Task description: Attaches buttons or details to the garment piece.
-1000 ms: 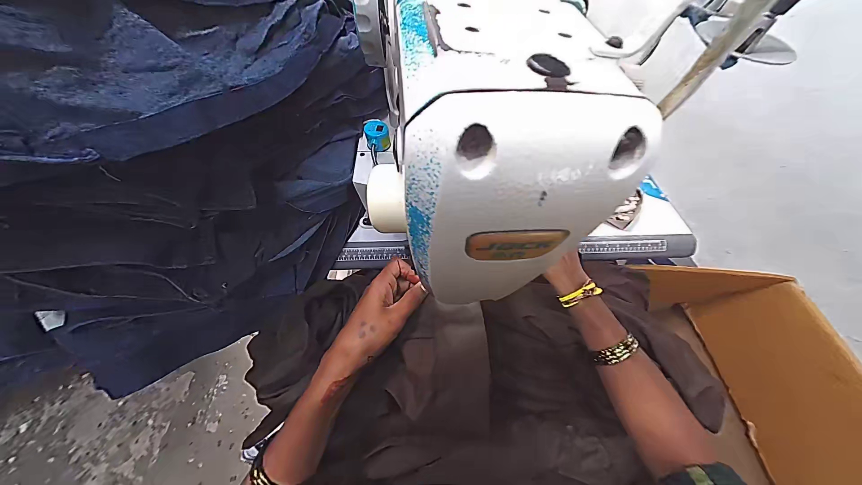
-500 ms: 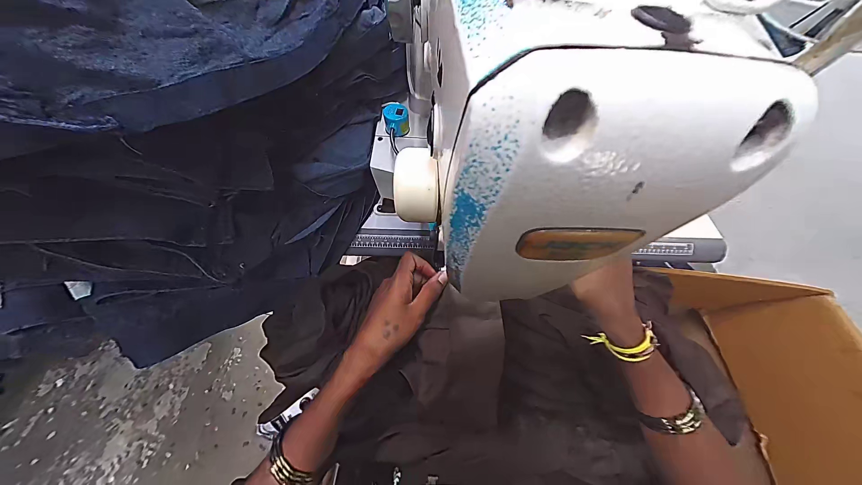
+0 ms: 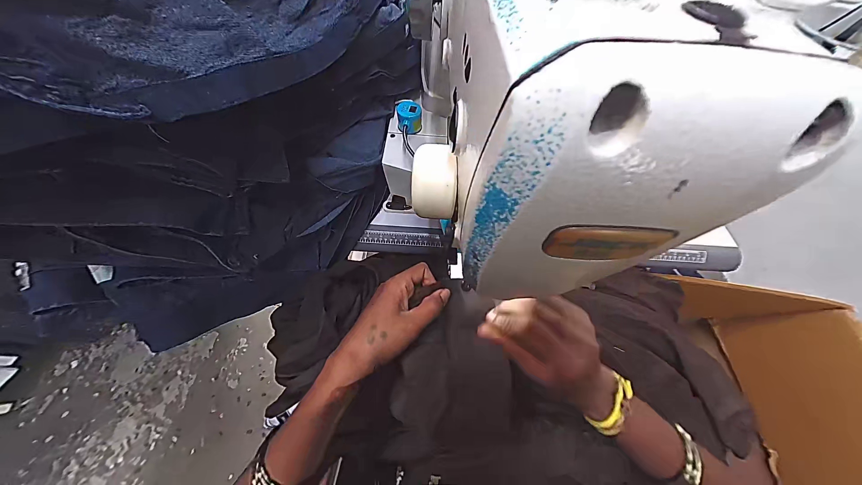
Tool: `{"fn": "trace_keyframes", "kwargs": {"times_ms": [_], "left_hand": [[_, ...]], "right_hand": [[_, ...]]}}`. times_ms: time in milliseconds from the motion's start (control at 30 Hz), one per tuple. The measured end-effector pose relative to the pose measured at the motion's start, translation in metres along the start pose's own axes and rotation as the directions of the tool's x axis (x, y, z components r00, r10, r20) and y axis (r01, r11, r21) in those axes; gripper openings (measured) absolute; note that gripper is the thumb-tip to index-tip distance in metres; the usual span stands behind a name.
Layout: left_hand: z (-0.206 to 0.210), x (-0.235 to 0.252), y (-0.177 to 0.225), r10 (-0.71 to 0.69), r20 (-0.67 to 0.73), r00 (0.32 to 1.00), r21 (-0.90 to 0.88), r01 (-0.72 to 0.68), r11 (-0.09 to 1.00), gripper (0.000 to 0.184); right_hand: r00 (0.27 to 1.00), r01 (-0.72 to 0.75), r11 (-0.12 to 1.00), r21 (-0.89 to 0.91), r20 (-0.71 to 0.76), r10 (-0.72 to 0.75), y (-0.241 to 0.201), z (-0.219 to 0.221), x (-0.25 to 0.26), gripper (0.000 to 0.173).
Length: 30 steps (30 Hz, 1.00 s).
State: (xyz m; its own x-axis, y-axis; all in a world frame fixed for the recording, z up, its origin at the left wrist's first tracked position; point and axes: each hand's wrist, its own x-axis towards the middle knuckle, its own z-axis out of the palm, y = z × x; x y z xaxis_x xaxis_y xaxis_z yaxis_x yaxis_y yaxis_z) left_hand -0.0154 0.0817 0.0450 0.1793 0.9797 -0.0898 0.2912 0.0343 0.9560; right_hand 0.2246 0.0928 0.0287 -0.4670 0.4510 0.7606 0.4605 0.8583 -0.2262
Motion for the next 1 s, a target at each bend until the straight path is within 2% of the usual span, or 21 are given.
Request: {"fn": "trace_keyframes", "kwargs": {"times_ms": [100, 167, 267, 400, 467, 533, 633, 733, 767, 900, 1000], "left_hand": [[0.004, 0.019, 0.002, 0.008, -0.062, 0.998, 0.004, -0.008, 1.000, 0.012], [0.004, 0.027, 0.008, 0.022, -0.092, 0.996, 0.049, -0.017, 0.999, 0.011], [0.001, 0.031, 0.018, 0.014, -0.063, 0.998, 0.077, -0.010, 0.997, 0.006], [-0.005, 0.029, 0.013, 0.007, 0.050, 0.999, -0.153, 0.001, 0.988, 0.006], [-0.013, 0.026, 0.004, -0.030, 0.016, 0.999, -0.239, 0.033, 0.971, 0.015], [-0.030, 0.024, -0.008, -0.102, 0.010, 0.995, -0.275, 0.101, 0.956, 0.025], [-0.058, 0.019, -0.030, -0.123, 0.177, 0.977, -0.198, 0.157, 0.967, 0.024], [-0.068, 0.016, -0.061, -0.037, 0.347, 0.937, -0.122, 0.085, 0.989, 0.019], [-0.068, 0.018, -0.071, -0.022, 0.361, 0.932, -0.115, 0.068, 0.991, 0.019], [-0.060, 0.020, -0.081, 0.002, 0.190, 0.982, -0.105, 0.018, 0.994, 0.013], [-0.057, 0.022, -0.081, 0.004, 0.130, 0.991, -0.085, 0.008, 0.996, 0.014]], "right_hand": [[0.998, 0.060, 0.998, -0.024, 0.036, -0.059, -0.014, 0.003, -0.019, 0.031], [0.998, 0.047, 0.996, -0.081, 0.042, -0.044, -0.011, 0.005, -0.027, 0.034], [0.998, 0.041, 0.991, -0.127, 0.045, -0.035, -0.008, 0.006, -0.032, 0.035], [1.000, 0.010, 0.995, -0.095, 0.016, -0.009, -0.004, 0.004, -0.036, 0.036], [0.995, -0.097, 0.978, -0.186, -0.012, 0.096, 0.015, -0.010, -0.038, 0.034], [0.959, -0.278, 0.892, -0.358, -0.056, 0.276, 0.051, -0.031, -0.040, 0.030], [0.841, -0.506, 0.706, -0.497, -0.100, 0.532, 0.111, -0.059, -0.047, 0.023], [0.791, -0.536, 0.673, -0.509, -0.025, 0.611, 0.151, -0.070, -0.048, 0.026], [0.788, -0.527, 0.677, -0.514, 0.004, 0.616, 0.160, -0.071, -0.047, 0.027], [0.759, -0.503, 0.659, -0.559, 0.079, 0.646, 0.178, -0.069, -0.037, 0.035], [0.740, -0.539, 0.626, -0.564, 0.038, 0.672, 0.181, -0.076, -0.038, 0.040]]}}
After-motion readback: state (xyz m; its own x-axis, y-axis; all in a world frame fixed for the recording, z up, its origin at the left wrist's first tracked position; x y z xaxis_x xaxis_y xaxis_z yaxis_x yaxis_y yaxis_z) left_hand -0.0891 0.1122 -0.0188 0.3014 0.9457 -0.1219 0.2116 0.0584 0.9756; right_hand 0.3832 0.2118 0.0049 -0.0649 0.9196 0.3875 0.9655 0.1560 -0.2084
